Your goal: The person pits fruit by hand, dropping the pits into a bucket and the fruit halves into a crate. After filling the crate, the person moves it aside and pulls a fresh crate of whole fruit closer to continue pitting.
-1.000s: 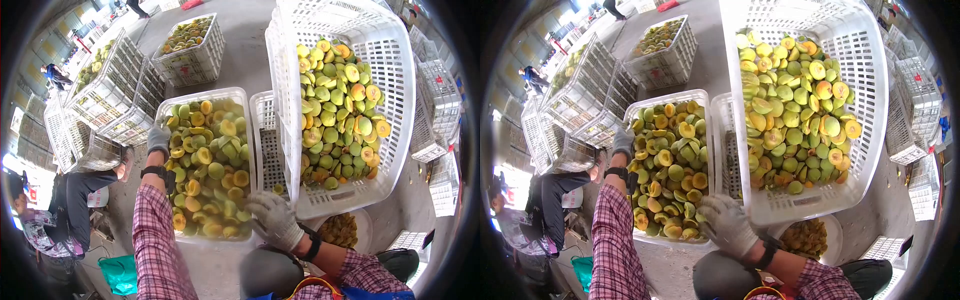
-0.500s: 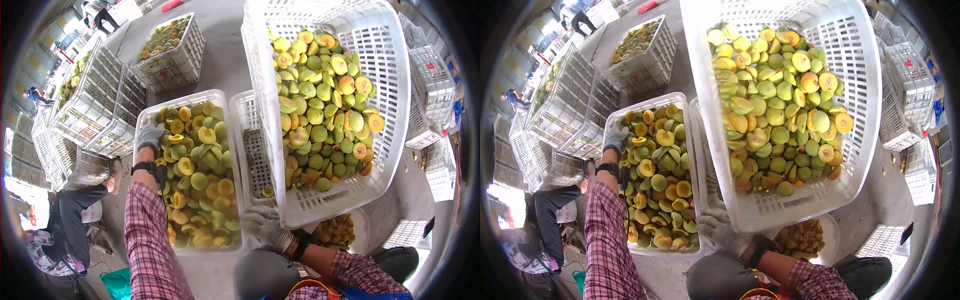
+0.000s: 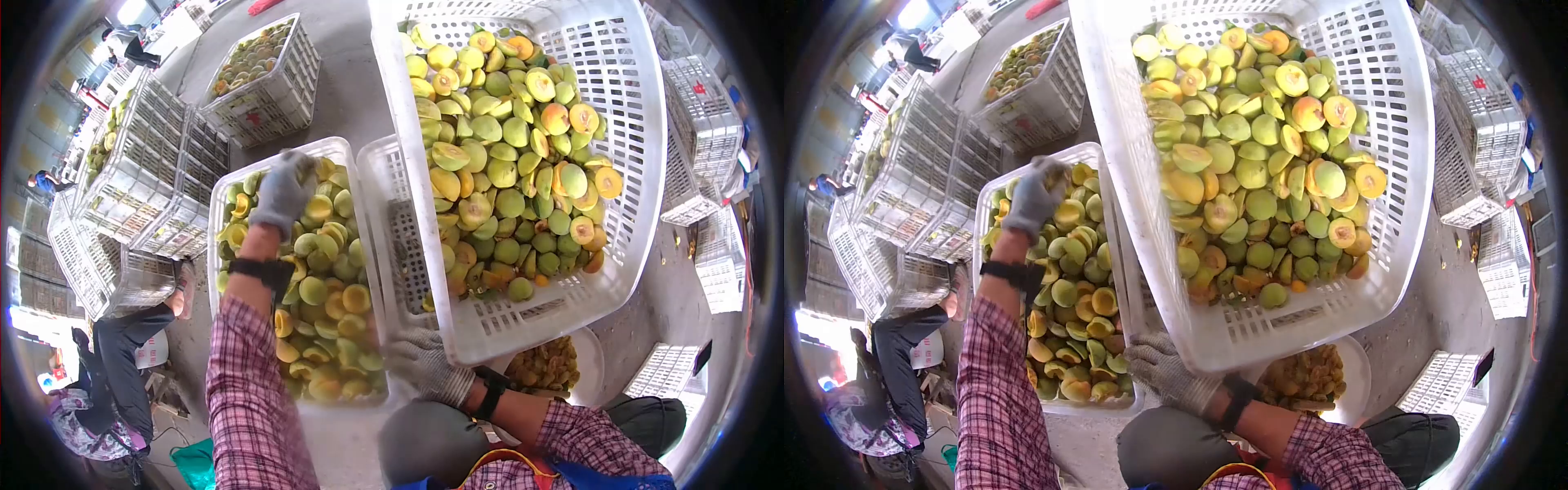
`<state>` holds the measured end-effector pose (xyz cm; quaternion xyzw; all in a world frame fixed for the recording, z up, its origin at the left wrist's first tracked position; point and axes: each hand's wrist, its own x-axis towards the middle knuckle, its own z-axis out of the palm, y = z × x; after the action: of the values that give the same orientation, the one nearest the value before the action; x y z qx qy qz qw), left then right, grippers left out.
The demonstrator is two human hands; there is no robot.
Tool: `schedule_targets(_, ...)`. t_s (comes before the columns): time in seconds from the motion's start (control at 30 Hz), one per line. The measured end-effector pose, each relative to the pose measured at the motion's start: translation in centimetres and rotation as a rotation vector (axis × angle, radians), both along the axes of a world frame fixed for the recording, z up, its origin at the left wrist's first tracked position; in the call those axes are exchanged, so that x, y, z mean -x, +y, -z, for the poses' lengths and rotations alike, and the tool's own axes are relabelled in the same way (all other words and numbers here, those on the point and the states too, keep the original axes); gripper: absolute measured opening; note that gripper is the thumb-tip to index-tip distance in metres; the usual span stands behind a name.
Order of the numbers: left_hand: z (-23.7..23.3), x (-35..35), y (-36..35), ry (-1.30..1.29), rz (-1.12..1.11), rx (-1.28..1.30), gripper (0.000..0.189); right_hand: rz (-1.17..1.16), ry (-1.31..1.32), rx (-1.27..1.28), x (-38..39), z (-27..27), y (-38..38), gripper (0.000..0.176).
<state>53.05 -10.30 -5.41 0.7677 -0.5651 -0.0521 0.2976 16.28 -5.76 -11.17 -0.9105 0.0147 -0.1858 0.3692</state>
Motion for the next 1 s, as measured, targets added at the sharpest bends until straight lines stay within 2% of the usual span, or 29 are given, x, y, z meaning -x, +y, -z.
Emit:
schedule_targets(0.03,0.4,-1.4,-1.0,-0.094,-0.052,0.143,0.027,-0.013,-0.029,0.085,0.0,0.7,-0.1,0.036)
schedule_targets(0.07,1.0,-2.7,-1.8,-0.047,-0.046,0.120,0.034,-0.016,-0.026,0.087,-0.1,1.6,0.1,0.036)
schedule_targets(0.1,2.2,-2.9,-2.5,-0.044,-0.048,0.121,0.034,-0.027,-0.013,-0.031,-0.2,2.4,0.5,0.034)
schedule_targets(0.13,3.5,-2.9,-3.1,-0.208,-0.050,-0.039,0.039,-0.035,0.000,-0.151,-0.1,3.1,0.9,0.032)
schedule_targets(0.17,4.3,-2.5,-3.6,-0.371,-0.049,-0.203,0.046,-0.034,0.002,-0.155,0.0,2.4,0.7,0.032)
schedule_targets(0.23,5.1,-2.2,-3.5,-0.462,-0.050,-0.310,0.052,0.003,-0.045,0.031,-0.1,0.3,0.0,0.030)
schedule_targets(0.3,4.5,-2.8,-4.1,0.192,0.060,-0.139,0.049,0.007,-0.034,0.024,-0.1,0.3,0.0,0.030)
schedule_targets(0.37,3.5,-2.3,-2.6,0.379,0.060,-0.010,0.049,0.001,-0.015,0.006,0.0,0.4,0.2,0.030)
schedule_targets(0.43,-0.7,2.3,0.2,0.049,0.171,-0.260,0.051,-0.024,0.023,0.043,-0.2,0.3,0.0,0.029)
schedule_targets(0.47,0.8,3.3,1.8,-0.137,0.295,-0.282,0.055,-0.041,0.032,0.030,-0.2,-0.2,-0.2,0.029)
schedule_targets(0.5,0.3,6.9,4.2,-0.319,0.208,-0.272,0.051,-0.025,0.035,0.006,-0.3,-1.0,-0.4,0.028)
schedule_targets(0.6,0.4,10.5,9.9,-0.333,0.125,-0.284,0.051,-0.016,0.039,-0.052,-0.8,-1.9,-0.4,0.024)
schedule_targets(0.67,0.3,12.2,14.3,-0.481,0.144,-0.318,0.049,0.016,-0.062,-0.005,-0.8,-1.5,-0.2,0.021)
schedule_targets(0.7,-0.2,13.8,16.3,-0.393,0.044,-0.294,0.042,0.003,-0.069,-0.008,-0.8,-1.4,0.0,0.021)
schedule_targets(0.9,-2.9,17.3,28.0,-0.450,0.046,-0.356,0.041,0.052,-0.077,0.024,-1.0,-2.9,1.7,0.017)
schedule_targets(0.97,-2.6,18.0,31.2,-0.554,-0.444,-0.171,0.042,0.005,-0.112,0.035,-1.2,-3.1,2.7,0.020)
schedule_targets(1.0,-1.4,17.4,33.1,-0.556,-0.449,-0.173,0.042,-0.055,-0.134,0.023,-1.4,-2.4,3.4,0.021)
